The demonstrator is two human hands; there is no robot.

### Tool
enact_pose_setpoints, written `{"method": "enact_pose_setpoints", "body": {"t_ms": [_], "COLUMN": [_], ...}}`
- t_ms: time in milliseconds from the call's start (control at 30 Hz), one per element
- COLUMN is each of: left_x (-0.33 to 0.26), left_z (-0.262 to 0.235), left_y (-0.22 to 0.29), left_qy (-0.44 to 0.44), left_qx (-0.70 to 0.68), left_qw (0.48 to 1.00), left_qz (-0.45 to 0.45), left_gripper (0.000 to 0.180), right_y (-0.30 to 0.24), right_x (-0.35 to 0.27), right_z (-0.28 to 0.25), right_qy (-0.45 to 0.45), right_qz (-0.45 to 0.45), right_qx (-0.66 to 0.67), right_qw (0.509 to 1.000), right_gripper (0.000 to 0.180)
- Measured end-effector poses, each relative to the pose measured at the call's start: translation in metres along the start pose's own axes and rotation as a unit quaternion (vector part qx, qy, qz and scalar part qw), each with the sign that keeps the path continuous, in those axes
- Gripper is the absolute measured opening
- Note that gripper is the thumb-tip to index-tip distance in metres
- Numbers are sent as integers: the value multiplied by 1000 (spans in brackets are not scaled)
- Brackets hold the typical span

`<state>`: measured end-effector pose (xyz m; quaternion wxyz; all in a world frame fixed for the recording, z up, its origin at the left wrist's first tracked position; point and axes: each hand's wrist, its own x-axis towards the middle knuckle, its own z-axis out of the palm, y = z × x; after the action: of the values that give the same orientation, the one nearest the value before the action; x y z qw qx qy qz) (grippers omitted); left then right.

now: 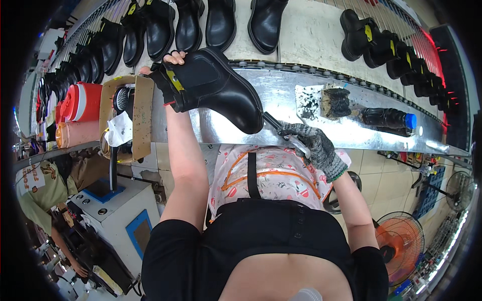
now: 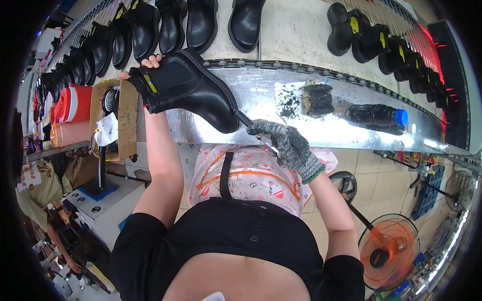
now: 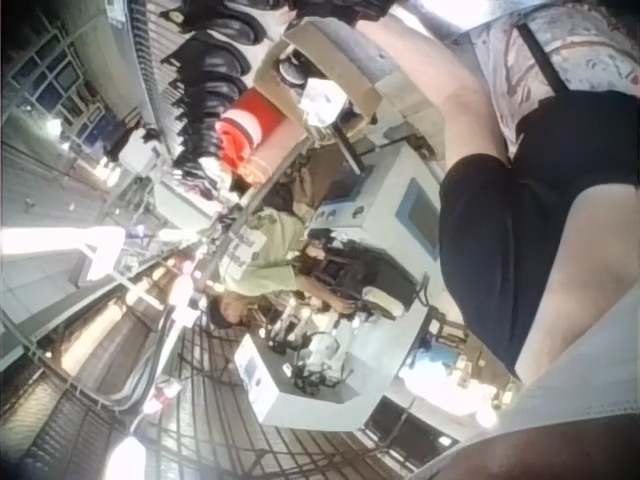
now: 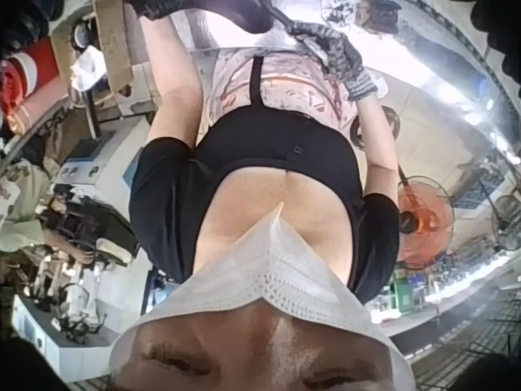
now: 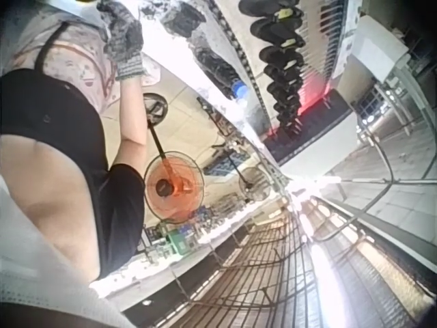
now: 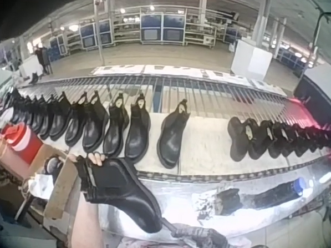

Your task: Cleaning and applying adhesive or finish to shoes on a manufacturing line.

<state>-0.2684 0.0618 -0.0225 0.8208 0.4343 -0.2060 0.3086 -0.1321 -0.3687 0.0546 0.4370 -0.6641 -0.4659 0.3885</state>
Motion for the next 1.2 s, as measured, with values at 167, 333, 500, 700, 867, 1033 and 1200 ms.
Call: {"method": "enact_pose_setpoints", "body": {"t_ms": [167, 333, 500, 700, 867, 1033, 1200], "left_x": [-7, -9, -8, -2, 0, -2, -15], "left_z": [-10, -18, -9, 7, 10, -3, -26], "left_y": [1, 5, 11, 10, 11, 3, -17], "left_qy": [122, 188, 289, 352, 377, 326, 266], "left_qx": [-2, 42, 90, 156, 209, 191, 512], "left_qw": [992, 981, 953, 923, 902, 926, 817], "left_qz": [-6, -1, -36, -21, -23, -24, -9], "left_gripper": [102, 104, 103, 102, 98, 94, 62], "right_y": [6, 22, 36, 53, 65, 79, 84], "right_x": [-5, -8, -15, -18, -20, -17, -11], "right_z": [4, 11, 18, 24, 29, 36, 38], "right_qy": [2, 21, 52, 64, 67, 87, 158], "right_qz": [61, 70, 6, 78, 171, 150, 168], "right_qx": [44, 111, 77, 251, 530, 592, 638], "right_qw": [997, 991, 996, 963, 828, 787, 735], "right_gripper": [36, 38, 46, 44, 55, 81, 91]}}
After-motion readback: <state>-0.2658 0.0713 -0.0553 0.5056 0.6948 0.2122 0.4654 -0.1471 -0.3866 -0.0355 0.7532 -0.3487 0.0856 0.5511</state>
